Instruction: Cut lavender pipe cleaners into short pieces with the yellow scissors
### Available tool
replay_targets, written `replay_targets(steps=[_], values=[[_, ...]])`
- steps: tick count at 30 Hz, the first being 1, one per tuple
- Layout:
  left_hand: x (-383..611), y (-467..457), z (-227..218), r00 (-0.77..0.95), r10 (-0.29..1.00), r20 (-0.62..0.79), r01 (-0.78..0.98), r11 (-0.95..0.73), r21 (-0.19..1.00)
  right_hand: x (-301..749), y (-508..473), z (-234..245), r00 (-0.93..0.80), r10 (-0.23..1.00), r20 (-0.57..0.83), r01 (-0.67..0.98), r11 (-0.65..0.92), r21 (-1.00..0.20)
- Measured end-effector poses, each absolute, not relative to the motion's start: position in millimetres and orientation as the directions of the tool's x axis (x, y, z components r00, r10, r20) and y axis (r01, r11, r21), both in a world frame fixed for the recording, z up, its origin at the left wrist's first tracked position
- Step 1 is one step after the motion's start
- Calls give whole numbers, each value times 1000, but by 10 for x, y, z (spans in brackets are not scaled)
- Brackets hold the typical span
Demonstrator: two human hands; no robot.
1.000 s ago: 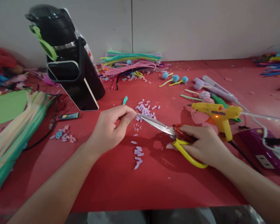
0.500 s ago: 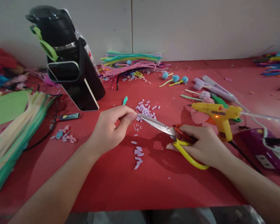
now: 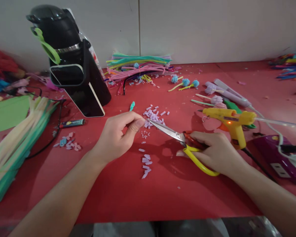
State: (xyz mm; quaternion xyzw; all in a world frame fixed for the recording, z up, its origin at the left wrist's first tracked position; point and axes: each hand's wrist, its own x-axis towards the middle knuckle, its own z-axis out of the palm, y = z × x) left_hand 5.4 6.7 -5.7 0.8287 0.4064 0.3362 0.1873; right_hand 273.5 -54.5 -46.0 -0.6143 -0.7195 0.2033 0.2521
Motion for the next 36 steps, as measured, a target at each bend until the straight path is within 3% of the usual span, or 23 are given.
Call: replay_targets(steps=[12, 25, 36], values=[[37, 59, -75, 444, 826, 348, 551, -557, 621, 2715, -577, -432, -94, 994, 61, 775, 111, -622], [53, 45, -67, 444, 830, 336, 556, -550, 624, 2745, -566, -477, -112, 987, 114, 783, 159, -602], [100, 29, -64, 381, 878, 290, 506, -460, 730, 2726, -589, -447, -81, 994, 70, 779, 107, -618]])
